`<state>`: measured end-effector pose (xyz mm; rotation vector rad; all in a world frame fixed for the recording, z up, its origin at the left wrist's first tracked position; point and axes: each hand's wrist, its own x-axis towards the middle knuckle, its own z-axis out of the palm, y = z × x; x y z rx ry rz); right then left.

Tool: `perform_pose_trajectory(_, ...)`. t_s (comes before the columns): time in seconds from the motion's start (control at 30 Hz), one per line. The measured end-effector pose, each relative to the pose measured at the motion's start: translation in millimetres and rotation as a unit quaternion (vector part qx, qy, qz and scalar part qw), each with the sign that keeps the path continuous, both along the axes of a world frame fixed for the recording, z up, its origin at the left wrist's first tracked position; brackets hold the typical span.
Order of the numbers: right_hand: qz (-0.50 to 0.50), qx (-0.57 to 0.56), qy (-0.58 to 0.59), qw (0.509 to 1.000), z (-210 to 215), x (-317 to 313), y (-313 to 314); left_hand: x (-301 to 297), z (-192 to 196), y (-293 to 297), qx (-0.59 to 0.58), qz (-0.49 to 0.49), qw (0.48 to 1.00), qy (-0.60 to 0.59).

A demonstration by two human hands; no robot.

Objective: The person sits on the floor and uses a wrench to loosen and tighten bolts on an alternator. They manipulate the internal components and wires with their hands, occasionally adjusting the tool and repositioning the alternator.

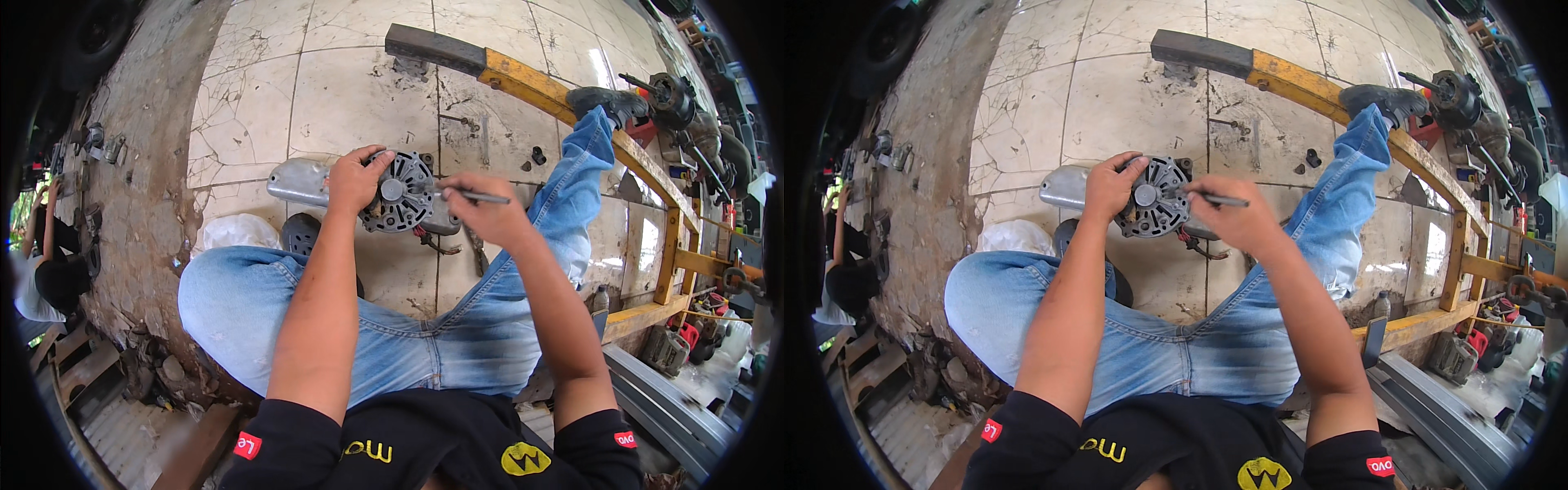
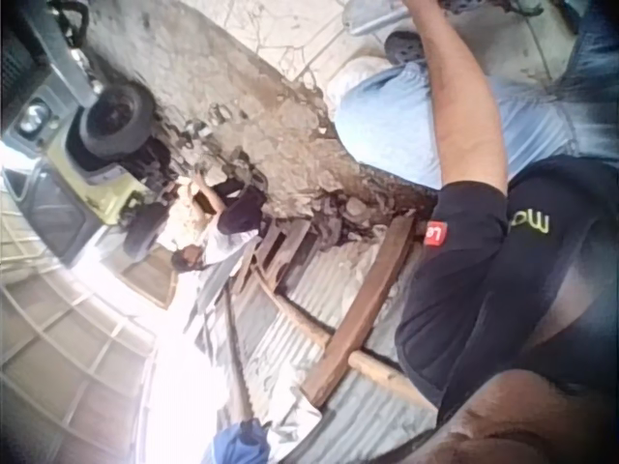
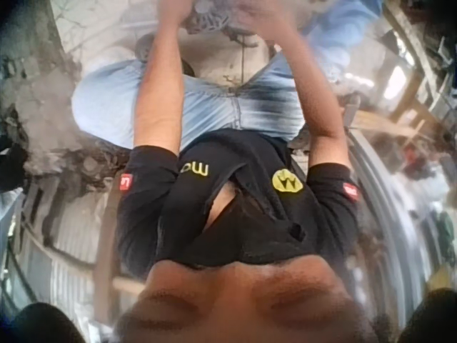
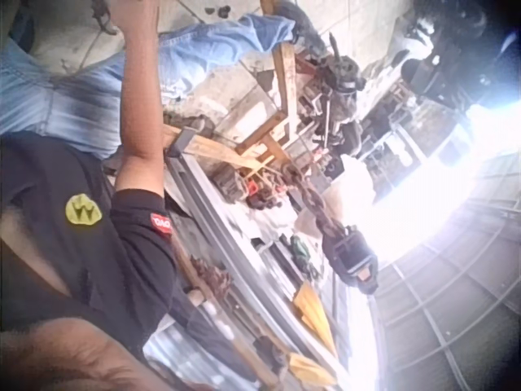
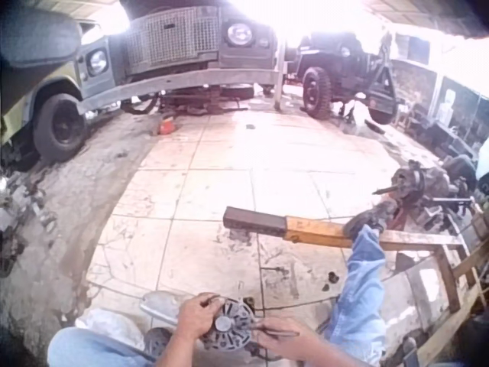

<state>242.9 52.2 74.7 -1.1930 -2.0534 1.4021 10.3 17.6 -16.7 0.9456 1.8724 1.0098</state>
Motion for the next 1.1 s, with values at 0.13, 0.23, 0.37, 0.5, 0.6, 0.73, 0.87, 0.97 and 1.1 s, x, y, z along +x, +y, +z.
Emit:
perform_pose_trajectory(0.13,-0.016,-0.039,-0.006,0.999,-21.7,19.2,2.8,-1.5,-4.6,-2.0,-0.007,0.02,1.0,0.005)
perform_pose_trajectory(0.23,-0.088,-0.021,-0.059,0.994,-7.8,25.9,19.6,-1.0,2.2,-3.7,-0.015,0.015,0.999,0.025)
perform_pose_trajectory(0.37,-0.038,-0.112,0.057,0.991,-1.5,-3.4,0.2,-1.2,-3.3,-4.0,-0.026,0.033,0.998,0.043)
perform_pose_trajectory(0.5,-0.078,-0.145,0.013,0.986,-15.0,8.9,22.7,2.9,-2.7,-4.2,-0.009,0.026,0.999,0.042)
perform_pose_trajectory(0.6,-0.135,-0.146,0.064,0.978,-1.6,-4.8,20.3,1.4,-3.3,-5.3,-0.011,0.023,0.999,0.047)
perform_pose_trajectory(0.73,-0.105,-0.15,0.051,0.982,-11.2,-13.4,25.4,3.0,1.5,-4.8,-0.009,0.015,0.999,0.03)
perform_pose_trajectory(0.87,-0.195,-0.144,0.051,0.969,-14.3,-4.1,49.6,4.6,4.1,-4.7,-0.005,0.015,1.0,0.025)
perform_pose_trajectory(0.97,-0.117,-0.204,0.013,0.972,-1.8,-14.8,43.9,1.6,1.5,-7.3,0.005,0.031,0.999,0.029)
perform_pose_trajectory(1.1,-0.152,-0.161,0.033,0.975,-19.3,-16.4,56.8,6.2,3.5,-4.8,0.011,0.021,0.999,0.039)
